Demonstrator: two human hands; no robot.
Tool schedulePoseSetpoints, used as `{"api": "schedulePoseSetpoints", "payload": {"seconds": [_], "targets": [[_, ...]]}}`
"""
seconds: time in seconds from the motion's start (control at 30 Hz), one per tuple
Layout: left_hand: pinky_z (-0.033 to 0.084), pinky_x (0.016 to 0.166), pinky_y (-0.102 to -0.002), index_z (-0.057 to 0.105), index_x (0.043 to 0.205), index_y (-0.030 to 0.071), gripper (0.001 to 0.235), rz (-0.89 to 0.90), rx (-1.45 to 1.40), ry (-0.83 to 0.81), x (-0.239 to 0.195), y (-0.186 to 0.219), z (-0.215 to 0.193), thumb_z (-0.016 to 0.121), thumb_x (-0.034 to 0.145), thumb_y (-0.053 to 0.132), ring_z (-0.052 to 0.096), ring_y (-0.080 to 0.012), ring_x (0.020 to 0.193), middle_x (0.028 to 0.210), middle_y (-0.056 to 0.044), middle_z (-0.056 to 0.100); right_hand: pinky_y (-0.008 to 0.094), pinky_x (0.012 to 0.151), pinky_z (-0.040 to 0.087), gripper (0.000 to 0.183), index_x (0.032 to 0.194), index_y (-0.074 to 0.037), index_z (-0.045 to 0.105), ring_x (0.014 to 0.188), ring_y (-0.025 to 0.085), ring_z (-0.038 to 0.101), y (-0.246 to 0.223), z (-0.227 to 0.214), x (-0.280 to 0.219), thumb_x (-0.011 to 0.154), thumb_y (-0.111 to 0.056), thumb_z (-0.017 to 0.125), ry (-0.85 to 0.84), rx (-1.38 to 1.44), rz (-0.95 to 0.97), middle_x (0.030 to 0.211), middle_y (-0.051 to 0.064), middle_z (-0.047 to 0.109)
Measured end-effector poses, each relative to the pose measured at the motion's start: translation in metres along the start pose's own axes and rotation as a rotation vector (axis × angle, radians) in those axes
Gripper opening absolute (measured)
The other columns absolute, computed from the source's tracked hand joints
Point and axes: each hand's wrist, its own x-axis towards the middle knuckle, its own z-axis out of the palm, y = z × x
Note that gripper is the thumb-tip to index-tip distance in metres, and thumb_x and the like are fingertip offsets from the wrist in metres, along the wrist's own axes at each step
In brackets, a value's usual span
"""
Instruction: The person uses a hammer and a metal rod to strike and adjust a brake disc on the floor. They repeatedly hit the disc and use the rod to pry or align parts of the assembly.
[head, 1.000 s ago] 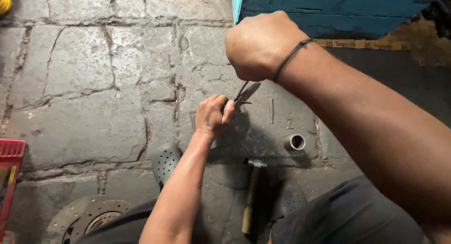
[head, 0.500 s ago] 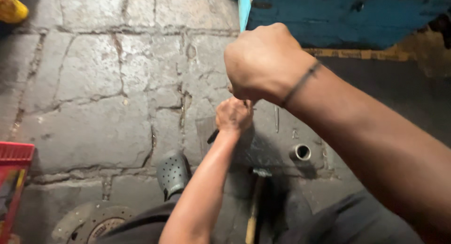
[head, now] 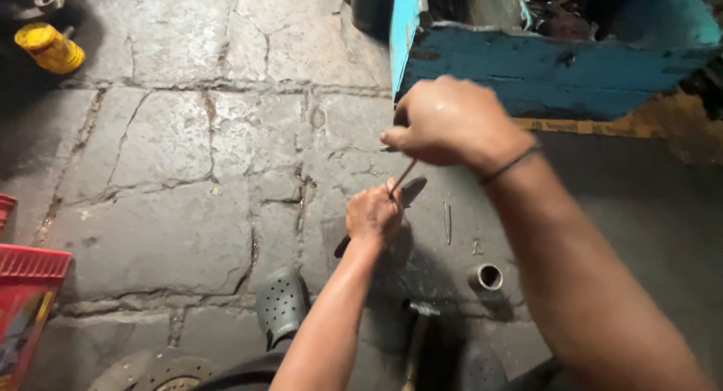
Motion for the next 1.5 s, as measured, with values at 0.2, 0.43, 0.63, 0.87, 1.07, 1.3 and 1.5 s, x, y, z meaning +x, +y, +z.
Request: {"api": "schedulePoseSetpoints", "payload": {"seconds": [0.2, 0.43, 0.63, 0.87, 1.07, 1.3, 1.5], "targets": [[0.054, 0.076, -0.057, 0.076, 0.082, 0.009, 0.048, 0.070, -0.046, 0.060, -0.003, -0.004, 0.006, 0.045, 0.101, 0.040, 0.070, -0.0448, 0.079, 0.083, -0.020, 0.073, 0.042, 0.073, 0.057, 0.036, 0.107, -0.019, 0.079, 0.078, 0.022, 0.077, 0.001, -0.045, -0.034, 0.097, -0.048, 0.061, 0.156, 0.136, -0.005, 0.086, 0.009, 0.080], [0.054, 0.078, -0.056, 0.077, 0.083, 0.012, 0.041, 0.036, -0.013, -0.011, 0.005, 0.004, -0.002, 0.058, 0.094, 0.046, 0.070, -0.0441, 0.083, 0.085, -0.020, 0.073, 0.049, 0.078, 0.059, 0.034, 0.088, -0.017, 0.082, 0.086, 0.038, 0.073, -0.004, 0.023, 0.008, 0.077, -0.047, 0.074, 0.070, 0.017, -0.055, 0.089, 0.017, 0.075], [0.057, 0.076, -0.050, 0.076, 0.084, 0.009, 0.038, 0.144, -0.218, -0.155, -0.003, -0.011, -0.019, 0.072, 0.075, 0.046, 0.073, -0.0381, 0.079, 0.079, -0.018, 0.074, 0.046, 0.078, 0.060, 0.038, 0.090, -0.011, 0.082, 0.088, 0.036, 0.074, 0.008, 0.051, 0.011, 0.075, -0.046, 0.078, -0.078, -0.124, -0.030, 0.092, 0.019, 0.076], [0.056, 0.073, -0.045, 0.073, 0.097, 0.011, 0.031, 0.424, -0.174, 0.202, -0.029, -0.055, -0.031, 0.070, 0.079, 0.036, 0.070, -0.0338, 0.083, 0.089, -0.011, 0.072, 0.044, 0.078, 0.060, 0.034, 0.094, -0.012, 0.081, 0.091, 0.033, 0.076, 0.000, 0.051, -0.001, 0.069, -0.036, 0.083, -0.247, -0.308, -0.092, 0.097, 0.015, 0.077], [0.049, 0.089, -0.048, 0.074, 0.092, 0.012, 0.034, 0.322, 0.006, 0.076, -0.026, -0.059, -0.035, 0.074, 0.074, 0.041, 0.065, -0.0344, 0.098, 0.091, -0.011, 0.069, 0.043, 0.076, 0.061, 0.021, 0.092, -0.013, 0.083, 0.090, 0.033, 0.076, 0.020, 0.079, -0.013, 0.072, -0.020, 0.079, -0.136, -0.266, -0.085, 0.097, 0.016, 0.078], [0.038, 0.108, -0.049, 0.064, 0.121, 0.004, 0.073, 0.462, -0.108, 0.161, -0.026, -0.040, -0.036, 0.085, 0.069, 0.052, 0.053, -0.0348, 0.121, 0.123, -0.015, 0.064, 0.045, 0.083, 0.059, 0.032, 0.105, -0.029, 0.081, 0.098, 0.030, 0.073, 0.076, 0.088, -0.038, 0.079, -0.047, 0.081, -0.176, -0.027, 0.175, 0.101, 0.006, 0.079], [0.038, 0.104, -0.050, 0.056, 0.129, 0.003, 0.093, 0.486, -0.019, 0.111, -0.012, -0.037, -0.020, 0.095, 0.051, 0.035, 0.054, -0.0381, 0.119, 0.124, -0.016, 0.062, 0.044, 0.085, 0.059, 0.034, 0.109, -0.032, 0.082, 0.098, 0.026, 0.075, 0.107, 0.100, -0.028, 0.080, -0.050, 0.078, -0.215, 0.096, 0.268, 0.099, 0.003, 0.082]]}}
